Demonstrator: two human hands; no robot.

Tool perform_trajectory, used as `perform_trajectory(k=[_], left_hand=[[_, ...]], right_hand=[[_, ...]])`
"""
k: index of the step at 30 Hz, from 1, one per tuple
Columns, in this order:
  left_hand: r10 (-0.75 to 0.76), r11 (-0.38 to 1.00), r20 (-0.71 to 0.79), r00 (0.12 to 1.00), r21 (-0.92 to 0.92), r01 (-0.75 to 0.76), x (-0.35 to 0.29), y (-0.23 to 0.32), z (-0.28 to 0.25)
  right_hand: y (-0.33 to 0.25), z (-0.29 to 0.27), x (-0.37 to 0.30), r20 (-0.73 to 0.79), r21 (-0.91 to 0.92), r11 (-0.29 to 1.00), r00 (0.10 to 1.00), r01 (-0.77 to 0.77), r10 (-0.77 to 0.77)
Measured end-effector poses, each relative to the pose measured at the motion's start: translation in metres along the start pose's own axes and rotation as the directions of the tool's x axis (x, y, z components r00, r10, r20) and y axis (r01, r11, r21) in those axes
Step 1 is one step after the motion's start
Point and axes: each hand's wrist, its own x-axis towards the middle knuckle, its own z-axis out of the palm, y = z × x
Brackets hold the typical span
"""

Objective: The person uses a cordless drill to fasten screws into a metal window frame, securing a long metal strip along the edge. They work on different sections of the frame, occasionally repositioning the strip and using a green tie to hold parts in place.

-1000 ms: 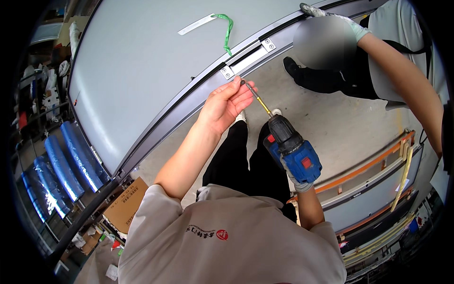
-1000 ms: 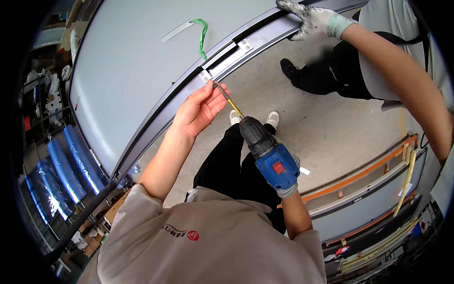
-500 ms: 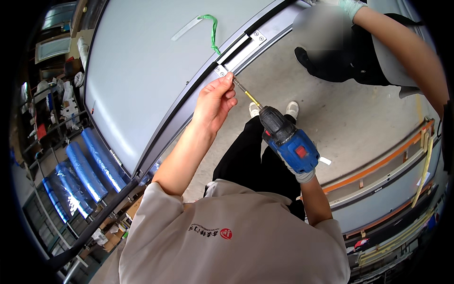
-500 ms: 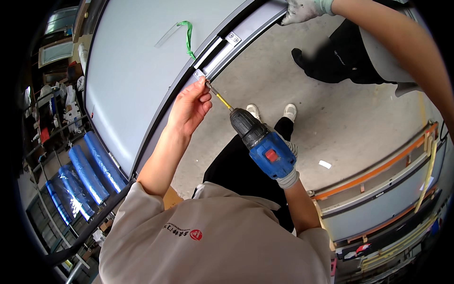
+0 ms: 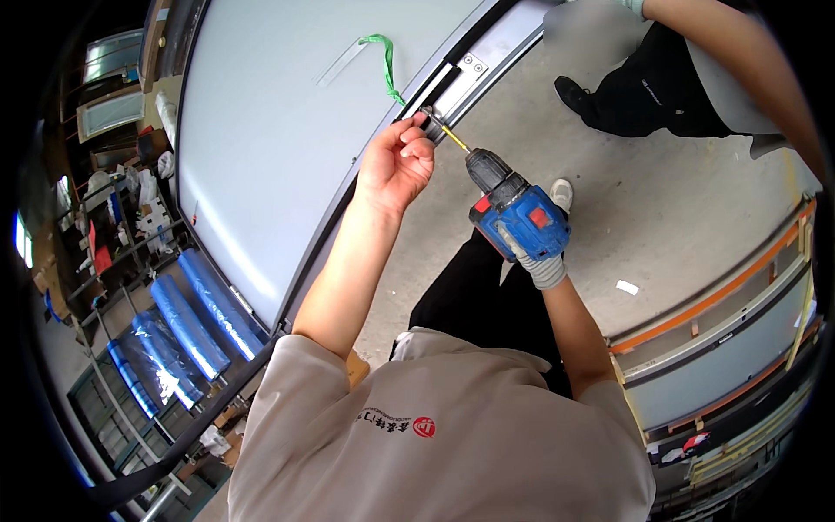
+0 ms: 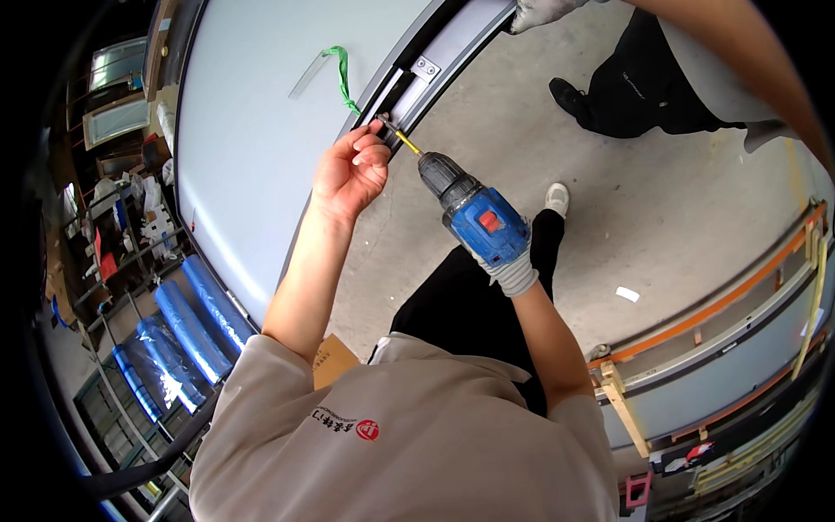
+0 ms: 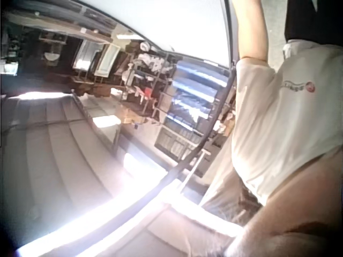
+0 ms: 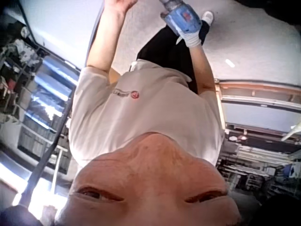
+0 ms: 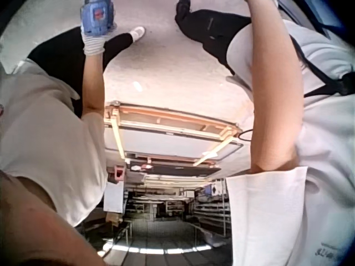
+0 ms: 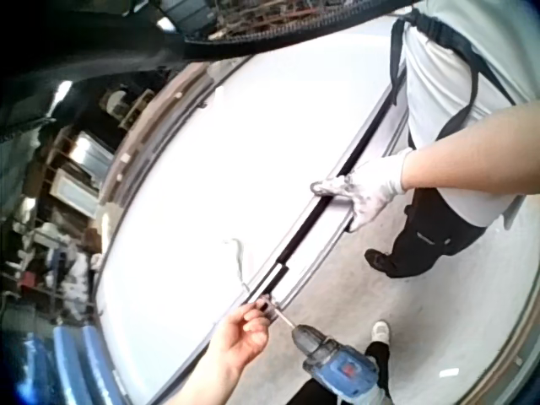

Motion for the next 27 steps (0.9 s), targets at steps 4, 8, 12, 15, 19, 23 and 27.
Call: perform_trajectory(k=[4, 8, 12, 15, 19, 23, 27], left_hand=[[0.191, 0.832, -0.051, 0.980, 0.539, -0.134, -0.027, -0.004, 0.000], [0.497, -0.732, 0.767, 0.405, 0.622, -0.279, -0.028, 0.007, -0.003], [0.454, -0.798, 0.771, 0.447, 0.575, -0.180, -0.008, 0.003, 0.002], [0.447, -0.803, 0.801, 0.397, 0.555, -0.215, 0.002, 0.004, -0.003], [0.469, -0.780, 0.822, 0.323, 0.557, -0.286, 0.005, 0.003, -0.007], [0.430, -0.833, 0.860, 0.274, 0.496, -0.248, 0.008, 0.003, -0.012], [0.438, -0.831, 0.857, 0.272, 0.502, -0.242, 0.011, -0.001, -0.011]], right_hand=[[-0.002, -0.022, 0.007, -0.075, -0.381, 0.923, 0.993, 0.054, -0.089], [0.009, 0.016, 0.014, -0.046, -0.381, 0.924, 0.999, -0.035, 0.019], [0.019, 0.055, 0.014, 0.071, -0.157, 0.979, 0.987, -0.134, 0.146], [0.027, 0.071, 0.009, 0.206, -0.256, 0.967, 0.976, -0.018, 0.073], [0.031, 0.068, -0.005, 0.279, -0.948, 0.087, 0.930, 0.306, -0.238], [0.039, 0.086, -0.005, 0.168, -0.986, -0.041, 0.912, 0.165, -0.374], [0.057, 0.074, 0.002, 0.136, -0.961, 0.155, 0.877, 0.231, -0.461]])
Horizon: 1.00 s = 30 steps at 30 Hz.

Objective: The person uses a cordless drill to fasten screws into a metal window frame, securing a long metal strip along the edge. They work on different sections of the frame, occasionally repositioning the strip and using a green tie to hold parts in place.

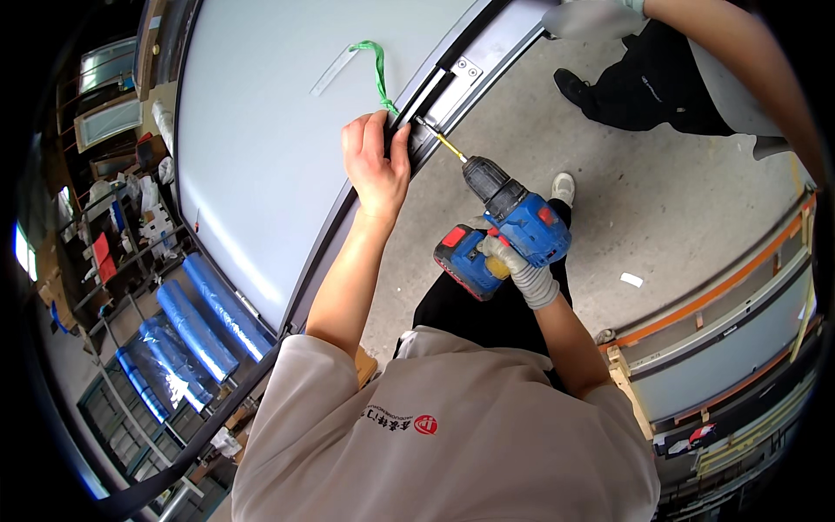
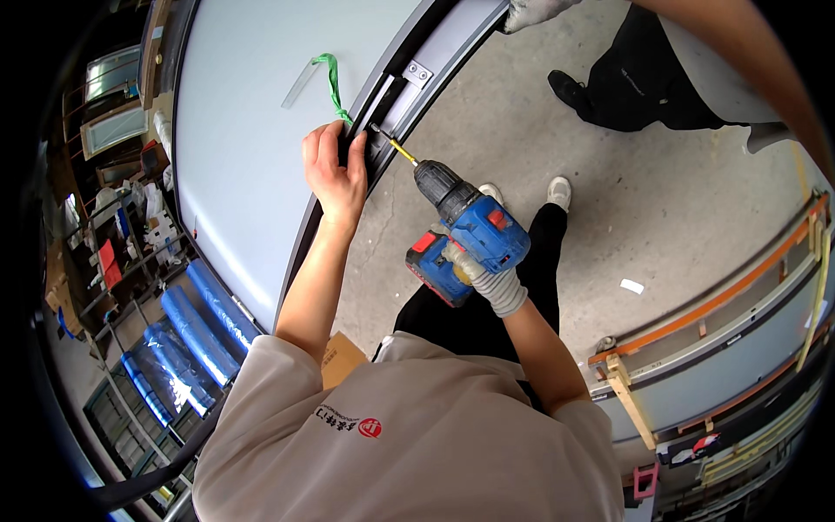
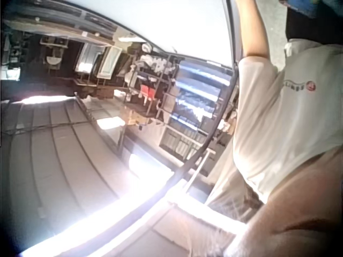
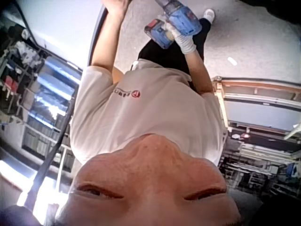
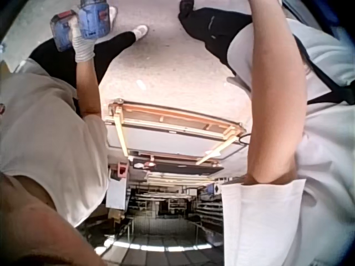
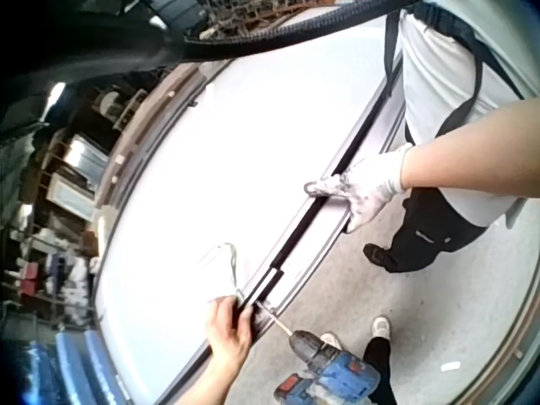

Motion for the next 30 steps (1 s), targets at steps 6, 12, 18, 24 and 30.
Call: perform_trajectory(k=[6, 12, 18, 24, 30], left_hand=[[-0.013, 1.000, -0.004, 1.000, 0.005, 0.013, -0.001, 0.002, -0.002], [-0.025, 1.000, -0.023, 0.999, -0.009, 0.025, -0.002, 0.003, 0.000], [-0.008, 1.000, -0.050, 0.999, -0.014, 0.008, -0.003, 0.003, 0.002], [-0.013, 1.000, -0.015, 1.000, -0.029, 0.012, -0.002, -0.001, -0.006], [-0.265, 0.950, 0.045, 0.963, -0.159, 0.269, 0.003, -0.050, -0.063]], right_hand=[[0.042, -0.022, -0.003, 0.030, -0.212, 0.977, 1.000, 0.000, 0.007], [0.020, -0.014, 0.001, 0.059, -0.288, 0.955, 0.997, 0.071, -0.056], [0.021, -0.016, 0.000, 0.046, -0.385, 0.917, 0.995, 0.104, -0.093], [0.000, -0.007, -0.002, 0.102, -0.577, 0.761, 0.951, 0.297, -0.293], [0.004, -0.048, -0.014, 0.082, -0.591, 0.806, 0.991, -0.037, 0.106]])
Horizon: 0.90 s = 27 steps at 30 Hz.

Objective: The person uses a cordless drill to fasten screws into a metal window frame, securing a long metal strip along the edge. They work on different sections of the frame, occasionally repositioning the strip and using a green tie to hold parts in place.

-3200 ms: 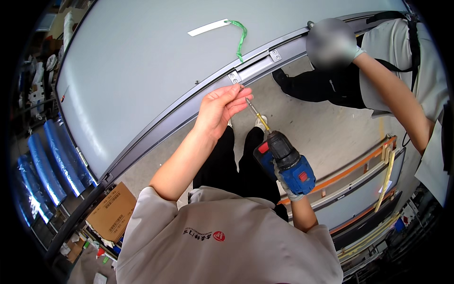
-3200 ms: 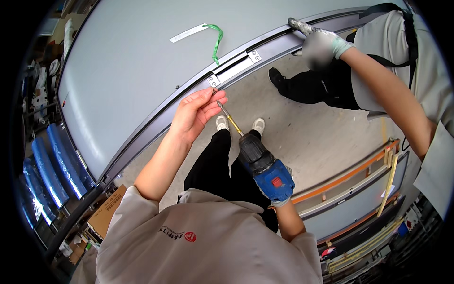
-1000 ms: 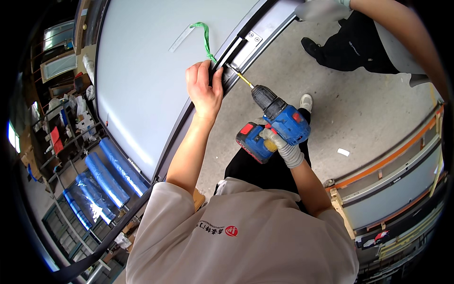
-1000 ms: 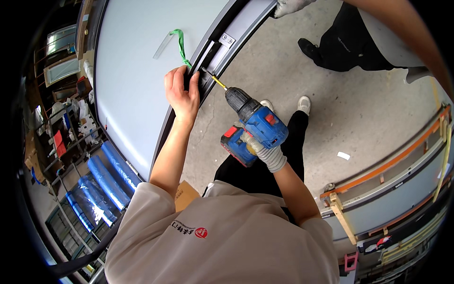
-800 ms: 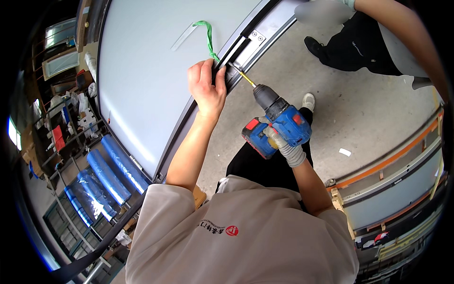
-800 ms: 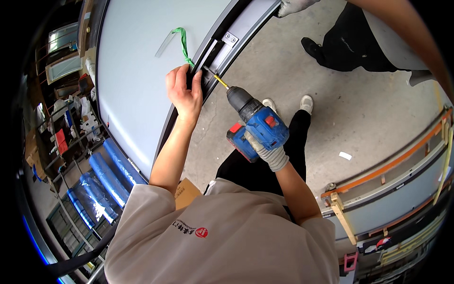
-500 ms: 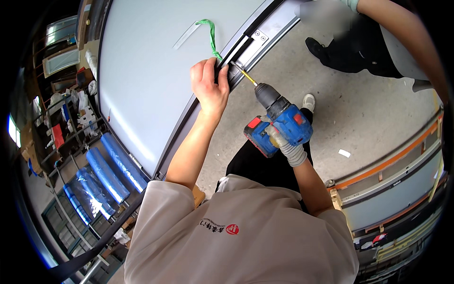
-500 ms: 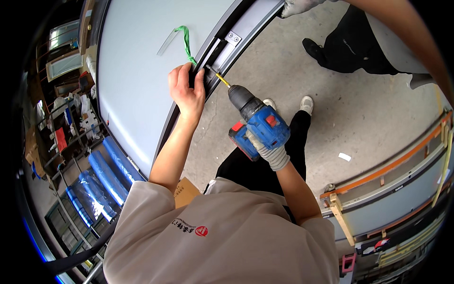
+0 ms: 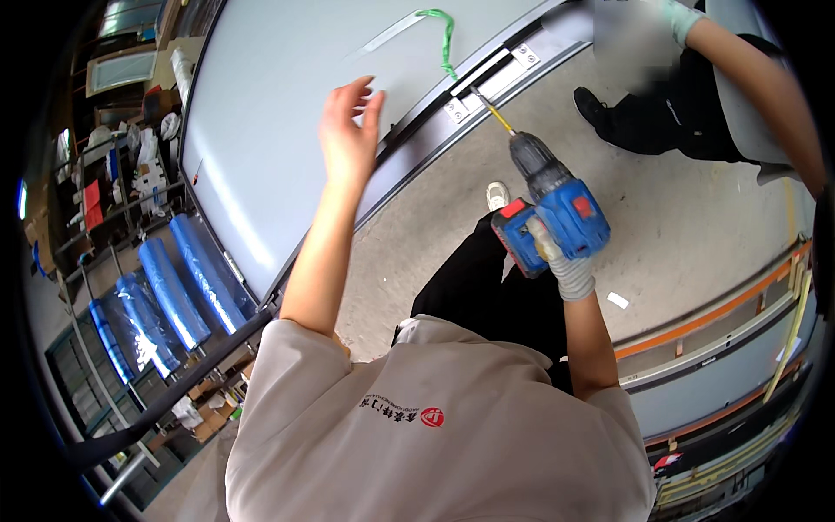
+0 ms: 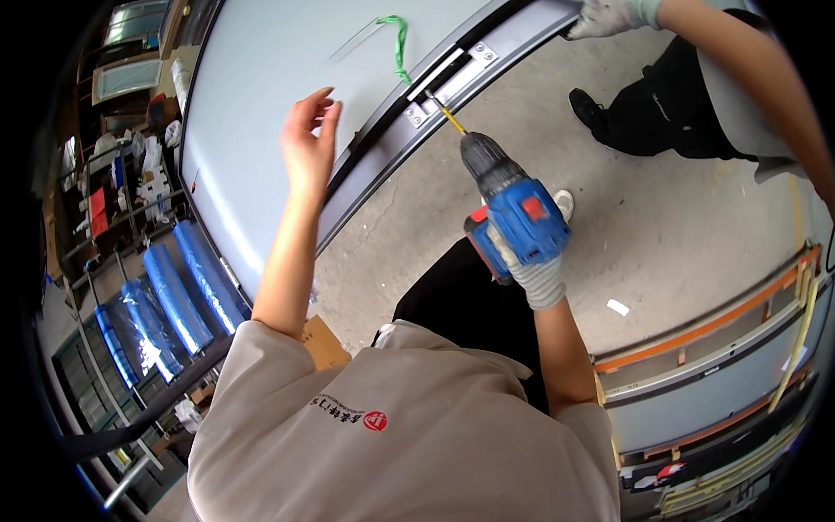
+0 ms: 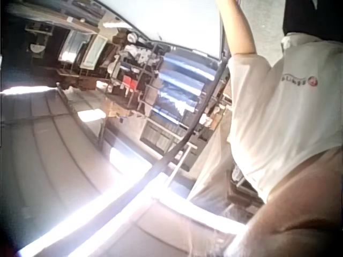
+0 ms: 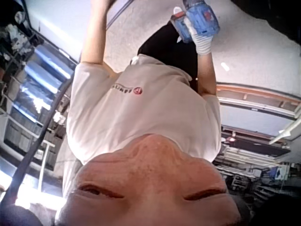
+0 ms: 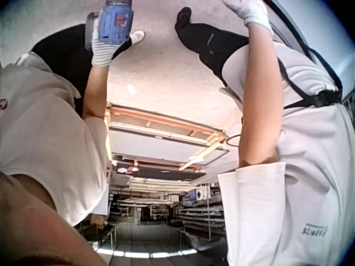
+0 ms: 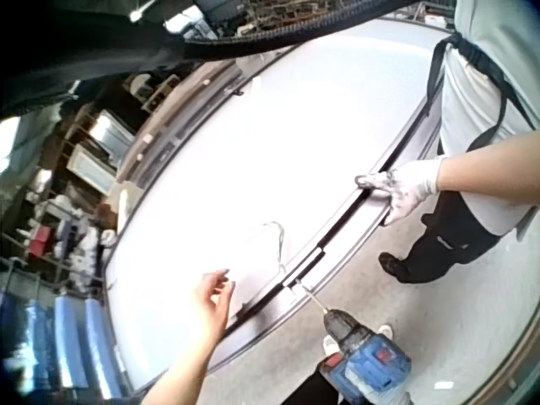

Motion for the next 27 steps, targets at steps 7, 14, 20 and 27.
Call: perform_trajectory(k=[7, 14, 20, 27], left_hand=[[-0.103, 0.995, 0.406, 0.908, 0.058, 0.087, -0.018, -0.003, -0.018], [-0.220, 0.959, 0.377, 0.900, -0.084, 0.270, -0.017, -0.011, -0.017], [-0.416, 0.640, 0.341, 0.843, -0.549, 0.537, -0.013, -0.009, -0.010], [-0.357, 0.081, 0.620, 0.699, -0.725, 0.684, -0.010, 0.042, 0.006]], right_hand=[[-0.013, 0.004, -0.044, -0.115, -0.106, 0.990, 0.988, 0.091, -0.103], [-0.029, 0.014, -0.062, -0.156, -0.201, 0.975, 0.979, 0.096, -0.129], [-0.011, 0.011, -0.064, -0.043, -0.068, 0.997, 0.998, 0.045, -0.048], [-0.068, 0.021, -0.041, -0.124, 0.199, 0.979, 0.992, 0.047, -0.022]])
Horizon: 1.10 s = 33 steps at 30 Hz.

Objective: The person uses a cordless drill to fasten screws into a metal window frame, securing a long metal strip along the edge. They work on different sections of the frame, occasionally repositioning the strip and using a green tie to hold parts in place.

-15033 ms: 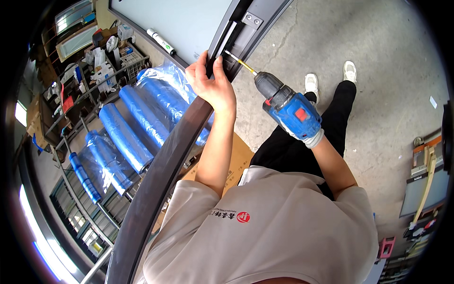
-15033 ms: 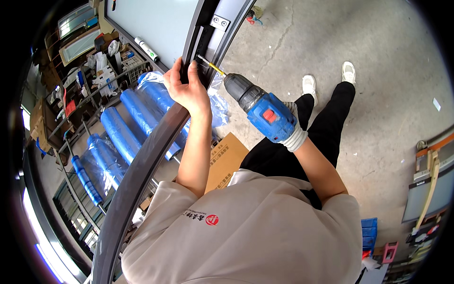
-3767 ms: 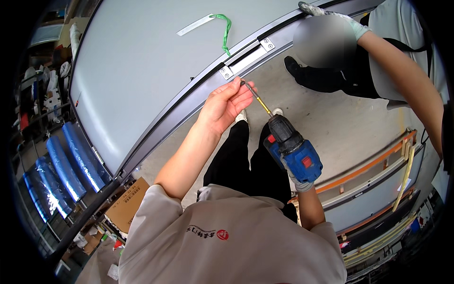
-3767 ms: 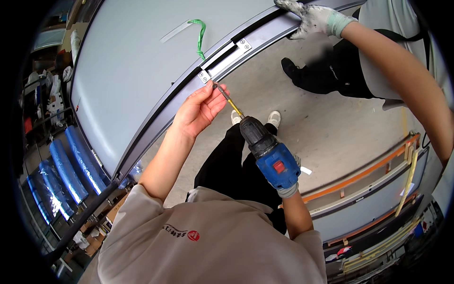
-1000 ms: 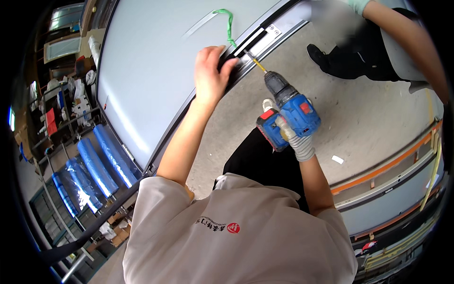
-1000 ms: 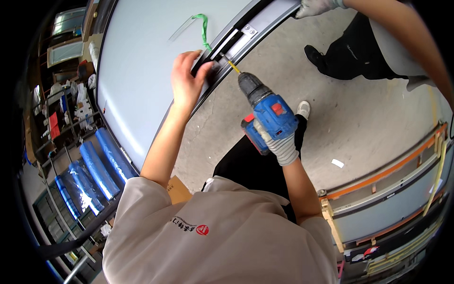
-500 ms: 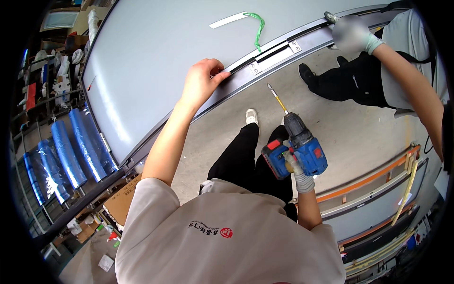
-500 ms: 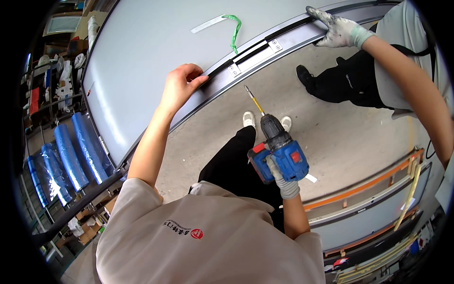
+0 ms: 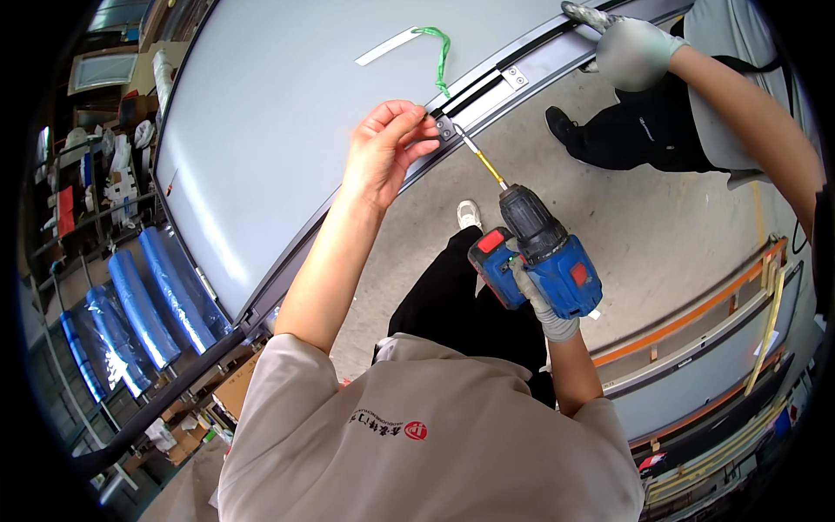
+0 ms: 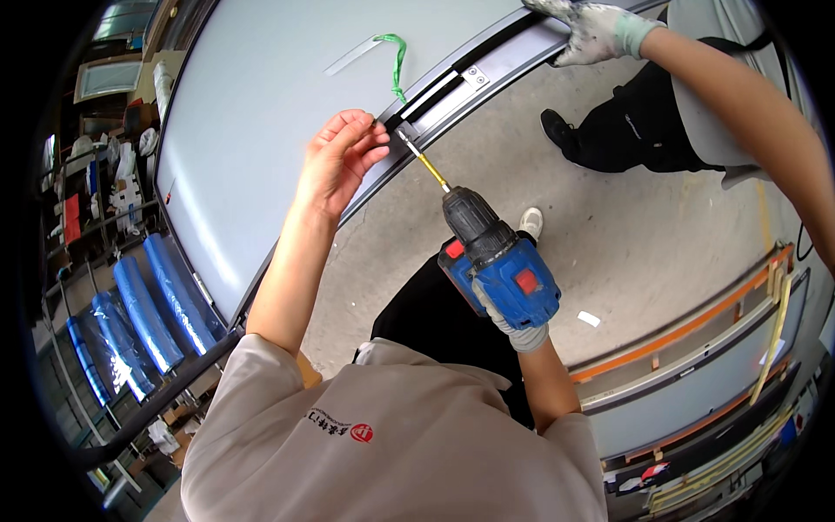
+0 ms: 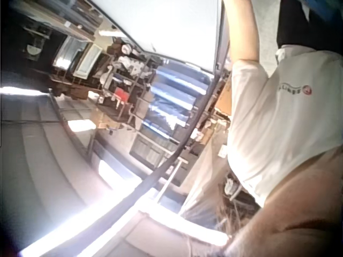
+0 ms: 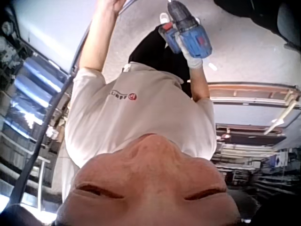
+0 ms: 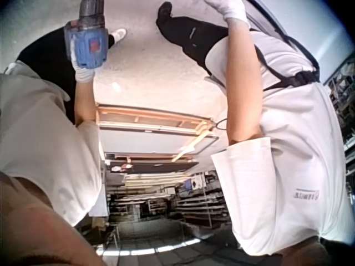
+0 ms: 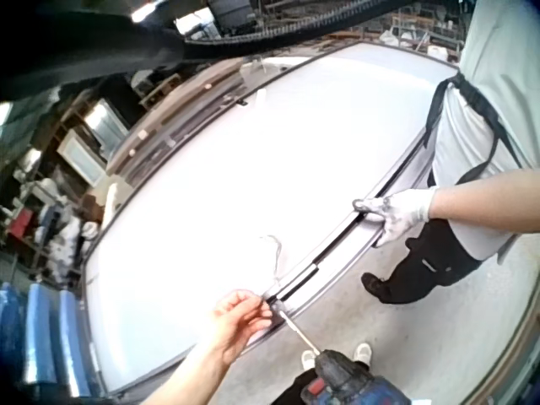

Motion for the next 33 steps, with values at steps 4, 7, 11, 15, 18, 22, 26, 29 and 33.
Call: perform_trajectory(k=[4, 7, 11, 15, 18, 22, 26, 29, 33], left_hand=[[-0.108, 0.970, 0.056, 0.993, -0.213, 0.117, 0.003, -0.012, 0.024], [-0.175, 0.931, 0.126, 0.976, -0.302, 0.206, 0.006, -0.021, 0.036], [-0.243, 0.917, 0.107, 0.964, -0.298, 0.264, 0.008, -0.026, 0.055], [-0.331, 0.897, 0.075, 0.941, -0.285, 0.338, 0.012, -0.030, 0.064], [-0.358, 0.866, 0.099, 0.928, -0.337, 0.370, 0.015, -0.037, 0.062], [-0.380, 0.857, 0.102, 0.919, -0.336, 0.391, 0.019, -0.036, 0.068], [-0.474, 0.765, 0.052, 0.879, -0.469, 0.441, 0.026, -0.035, 0.070], [-0.521, 0.684, 0.014, 0.853, -0.590, 0.428, 0.036, -0.035, 0.075], [-0.522, 0.633, 0.004, 0.853, -0.668, 0.391, 0.049, -0.038, 0.067]], right_hand=[[0.006, -0.011, 0.002, -0.022, -0.076, 0.995, 0.997, 0.066, -0.067], [0.010, -0.020, 0.002, -0.033, -0.101, 0.991, 0.996, 0.083, -0.087], [0.016, -0.034, 0.003, -0.040, -0.116, 0.989, 0.994, 0.095, -0.101], [0.020, -0.042, 0.006, -0.029, -0.109, 0.988, 0.993, 0.110, -0.114], [0.021, -0.045, 0.010, -0.018, -0.077, 0.994, 0.997, 0.075, -0.076], [0.011, -0.048, 0.023, -0.009, 0.124, 0.971, 0.978, -0.206, 0.208], [0.022, -0.049, 0.034, 0.155, 0.685, 0.669, 0.955, -0.289, 0.253], [0.028, -0.051, 0.051, 0.348, 0.919, 0.139, 0.925, -0.369, 0.155], [0.039, -0.049, 0.073, 0.497, 0.756, -0.385, 0.847, -0.530, -0.189]])
